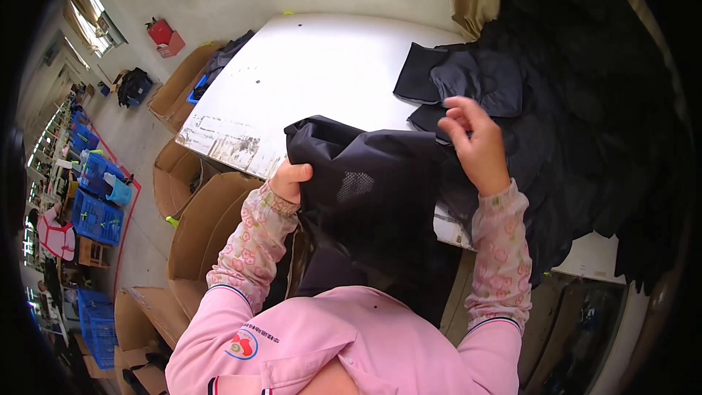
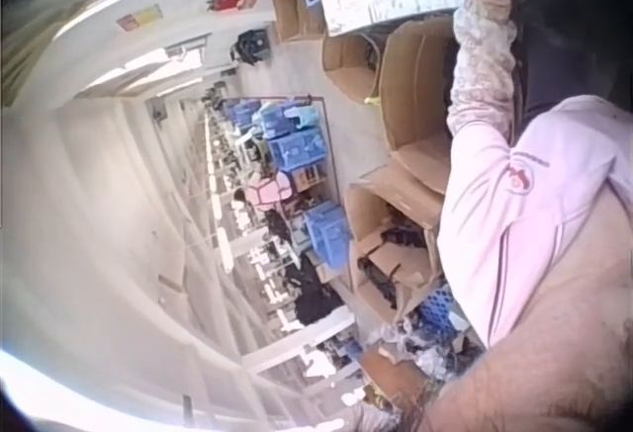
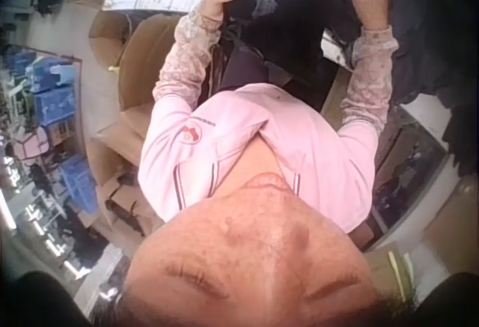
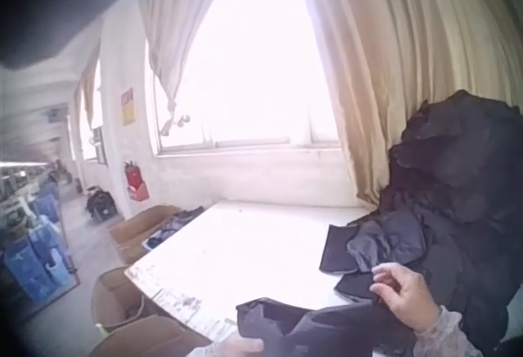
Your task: Manually folding and organizing black fabric or synthetic mesh components at a factory workstation.
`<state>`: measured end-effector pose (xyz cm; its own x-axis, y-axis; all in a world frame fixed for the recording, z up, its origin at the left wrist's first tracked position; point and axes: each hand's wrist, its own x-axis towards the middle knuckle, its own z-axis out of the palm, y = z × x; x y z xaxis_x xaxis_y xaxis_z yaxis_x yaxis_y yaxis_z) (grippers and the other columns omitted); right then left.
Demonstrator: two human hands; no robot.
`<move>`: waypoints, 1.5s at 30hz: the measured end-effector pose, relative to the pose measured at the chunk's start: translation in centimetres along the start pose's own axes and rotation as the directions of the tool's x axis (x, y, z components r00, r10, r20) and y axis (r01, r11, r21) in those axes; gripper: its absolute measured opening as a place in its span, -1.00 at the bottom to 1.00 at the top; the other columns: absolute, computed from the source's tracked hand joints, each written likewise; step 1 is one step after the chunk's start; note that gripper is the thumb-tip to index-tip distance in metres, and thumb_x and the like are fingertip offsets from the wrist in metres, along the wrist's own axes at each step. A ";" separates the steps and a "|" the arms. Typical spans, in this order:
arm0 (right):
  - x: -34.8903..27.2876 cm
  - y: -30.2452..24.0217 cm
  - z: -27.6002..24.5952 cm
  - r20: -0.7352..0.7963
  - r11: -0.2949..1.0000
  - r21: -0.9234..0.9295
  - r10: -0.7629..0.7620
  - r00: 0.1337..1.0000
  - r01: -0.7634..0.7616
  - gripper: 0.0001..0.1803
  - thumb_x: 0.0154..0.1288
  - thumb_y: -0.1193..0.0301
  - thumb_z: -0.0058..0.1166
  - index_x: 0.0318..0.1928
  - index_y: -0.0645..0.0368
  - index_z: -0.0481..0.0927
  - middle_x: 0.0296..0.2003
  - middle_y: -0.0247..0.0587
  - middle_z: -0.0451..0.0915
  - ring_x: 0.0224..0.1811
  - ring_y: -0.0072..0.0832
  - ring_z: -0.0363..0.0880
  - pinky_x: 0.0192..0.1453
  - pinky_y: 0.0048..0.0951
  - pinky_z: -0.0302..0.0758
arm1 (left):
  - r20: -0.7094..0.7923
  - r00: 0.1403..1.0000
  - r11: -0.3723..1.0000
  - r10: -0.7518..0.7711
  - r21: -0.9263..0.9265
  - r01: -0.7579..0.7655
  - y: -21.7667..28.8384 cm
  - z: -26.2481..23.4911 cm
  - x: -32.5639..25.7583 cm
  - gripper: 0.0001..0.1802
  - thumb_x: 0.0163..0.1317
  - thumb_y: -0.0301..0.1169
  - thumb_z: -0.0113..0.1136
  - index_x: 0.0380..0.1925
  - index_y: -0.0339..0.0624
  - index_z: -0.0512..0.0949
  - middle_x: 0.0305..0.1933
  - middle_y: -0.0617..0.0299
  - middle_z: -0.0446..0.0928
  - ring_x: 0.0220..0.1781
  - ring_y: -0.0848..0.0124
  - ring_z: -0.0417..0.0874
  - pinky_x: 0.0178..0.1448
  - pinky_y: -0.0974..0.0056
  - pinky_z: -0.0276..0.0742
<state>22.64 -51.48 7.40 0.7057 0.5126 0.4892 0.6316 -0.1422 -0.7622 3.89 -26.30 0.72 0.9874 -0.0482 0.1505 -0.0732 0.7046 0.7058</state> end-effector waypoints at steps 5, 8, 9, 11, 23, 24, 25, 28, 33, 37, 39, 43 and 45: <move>-4.2 -8.7 5.1 0.171 0.830 -0.227 -0.482 0.860 0.510 -0.54 0.15 0.35 0.28 0.05 0.23 0.52 -0.22 -0.09 0.58 -0.07 -0.14 0.57 0.24 -0.07 0.39 | 0.012 0.999 0.992 0.043 0.119 -0.044 -1.1 2.3 1.2 -0.55 0.24 -0.26 0.27 0.06 -0.27 0.50 0.00 0.16 0.59 0.01 0.35 0.62 0.12 0.26 0.54; -4.2 -5.9 5.8 0.149 0.920 -0.083 -0.369 0.918 0.383 -0.55 0.17 0.45 0.26 0.07 0.25 0.49 -0.21 -0.03 0.62 -0.17 -0.13 0.63 0.00 -0.27 0.55 | -0.131 0.990 0.997 -0.060 0.042 0.066 -0.8 3.5 1.6 -0.54 0.34 -0.13 0.18 0.06 -0.26 0.49 -0.02 0.19 0.59 -0.02 0.42 0.62 0.07 0.33 0.55; -4.1 -5.6 5.3 0.153 0.917 -0.080 -0.375 0.914 0.390 -0.55 0.17 0.45 0.26 0.07 0.25 0.49 -0.21 -0.03 0.62 -0.17 -0.13 0.63 0.00 -0.27 0.55 | -0.139 0.990 0.997 -0.026 0.071 0.036 -0.3 4.0 1.9 -0.55 0.40 -0.09 0.08 0.05 -0.24 0.49 -0.05 0.21 0.59 -0.06 0.47 0.62 0.02 0.36 0.56; -4.2 -6.4 5.1 0.033 0.923 -0.057 -0.380 0.924 0.381 -0.61 0.15 0.50 0.26 0.02 0.25 0.52 -0.21 0.01 0.64 -0.24 -0.09 0.66 -0.17 -0.36 0.59 | -0.206 0.972 0.988 0.117 0.124 -0.092 -0.3 3.6 2.0 -0.59 0.41 -0.14 0.07 0.05 -0.24 0.49 -0.05 0.20 0.59 -0.08 0.47 0.62 0.01 0.35 0.57; -2.5 -6.8 1.8 0.212 0.874 -0.203 -0.402 0.891 0.442 -0.86 0.15 0.46 0.26 -0.28 0.23 0.62 -0.54 -0.08 0.54 -0.52 -0.17 0.56 -0.45 -0.35 0.44 | -0.206 0.869 0.839 0.451 0.431 -0.333 3.7 -2.1 1.9 -0.83 0.40 -0.42 0.09 -0.19 -0.29 0.60 -0.26 0.24 0.65 -0.26 0.52 0.62 -0.15 0.39 0.57; -1.9 -7.2 2.1 0.170 0.874 -0.218 -0.404 0.899 0.435 -0.87 0.18 0.46 0.24 -0.30 0.25 0.61 -0.54 -0.06 0.53 -0.51 -0.19 0.55 -0.44 -0.36 0.44 | -0.211 0.834 0.743 0.510 0.597 -0.303 3.5 -3.8 1.8 -0.82 0.41 -0.42 0.08 -0.20 -0.29 0.60 -0.28 0.27 0.64 -0.28 0.57 0.59 -0.18 0.42 0.53; -1.3 -7.1 2.1 0.110 0.921 -0.145 -0.348 0.931 0.361 -0.87 0.22 0.46 0.21 -0.30 0.28 0.60 -0.55 -0.07 0.52 -0.53 -0.27 0.53 -0.43 -0.39 0.42 | -0.276 0.837 0.729 0.473 0.655 -0.196 2.5 -5.1 1.7 -0.81 0.39 -0.39 0.10 -0.18 -0.28 0.60 -0.32 0.33 0.61 -0.31 0.59 0.52 -0.17 0.44 0.47; 1.6 -7.5 1.8 0.044 0.973 0.036 -0.231 0.972 0.230 -0.84 0.34 0.44 0.13 -0.27 0.32 0.58 -0.57 -0.37 0.49 -0.49 -0.71 0.35 -0.38 -0.60 0.32 | -0.251 0.968 0.462 0.021 0.861 0.213 -3.7 -15.3 -4.3 -0.67 0.24 -0.44 0.22 0.01 -0.25 0.53 -0.15 0.30 0.59 -0.18 0.55 0.55 -0.06 0.40 0.49; 2.7 -7.5 0.8 0.013 0.882 0.471 -0.013 1.000 0.005 -0.79 0.42 0.40 0.05 -0.18 0.33 0.60 -0.36 -0.51 0.58 -0.33 -0.78 0.44 -0.22 -0.70 0.38 | 0.065 0.938 0.939 -0.340 -0.022 0.342 -13.8 -7.1 -7.4 -0.19 0.13 -0.50 0.32 0.37 -0.15 0.17 0.38 0.08 0.26 0.32 0.19 0.43 0.40 0.11 0.31; 1.9 -8.3 1.6 0.024 0.802 0.593 0.065 0.998 -0.066 -0.79 0.43 0.40 0.04 -0.13 0.32 0.60 -0.30 -0.46 0.60 -0.27 -0.78 0.46 -0.17 -0.71 0.40 | -0.043 0.983 0.919 -0.181 -0.363 0.154 -15.8 -2.2 -3.3 -0.44 0.40 -0.12 0.04 0.22 -0.31 0.32 0.31 0.08 0.38 0.39 0.22 0.34 0.42 0.08 0.28; 1.3 -9.1 2.3 0.013 0.739 0.664 0.137 0.990 -0.111 -0.80 0.44 0.41 0.03 -0.08 0.30 0.58 -0.32 -0.49 0.57 -0.28 -0.78 0.44 -0.16 -0.71 0.38 | -0.149 0.963 0.878 -0.224 -0.460 0.133 -15.5 -2.0 -1.6 -0.41 0.44 0.03 -0.12 0.16 -0.27 0.40 0.23 0.09 0.49 0.33 0.26 0.43 0.41 0.11 0.29; -0.3 -3.8 4.8 -0.015 0.925 0.380 0.033 0.999 -0.025 -0.80 0.44 0.41 0.03 -0.10 0.31 0.53 -0.40 -0.54 0.49 -0.36 -0.81 0.36 -0.25 -0.69 0.35 | -0.193 0.979 0.911 -0.061 -0.411 -0.024 -15.5 -2.5 0.7 -0.41 0.43 -0.05 -0.07 0.17 -0.39 0.39 0.18 0.16 0.54 0.25 0.27 0.51 0.40 0.09 0.31; -1.9 -0.1 7.1 -0.036 0.998 0.009 -0.059 0.998 0.059 -0.83 0.39 0.40 0.07 -0.13 0.23 0.49 -0.43 -0.07 0.60 -0.45 -0.41 0.55 -0.33 -0.39 0.44 | 0.045 0.999 0.809 -0.007 -0.587 0.032 -13.3 0.0 1.4 -0.46 0.42 -0.06 -0.05 0.13 -0.32 0.46 0.12 0.18 0.59 0.14 0.29 0.59 0.37 0.14 0.36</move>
<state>18.97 -46.44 3.57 0.6784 0.4891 0.5482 0.6695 -0.1042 -0.7355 6.21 -35.77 -8.47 0.9806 -0.0852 0.1768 0.0549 0.9840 0.1697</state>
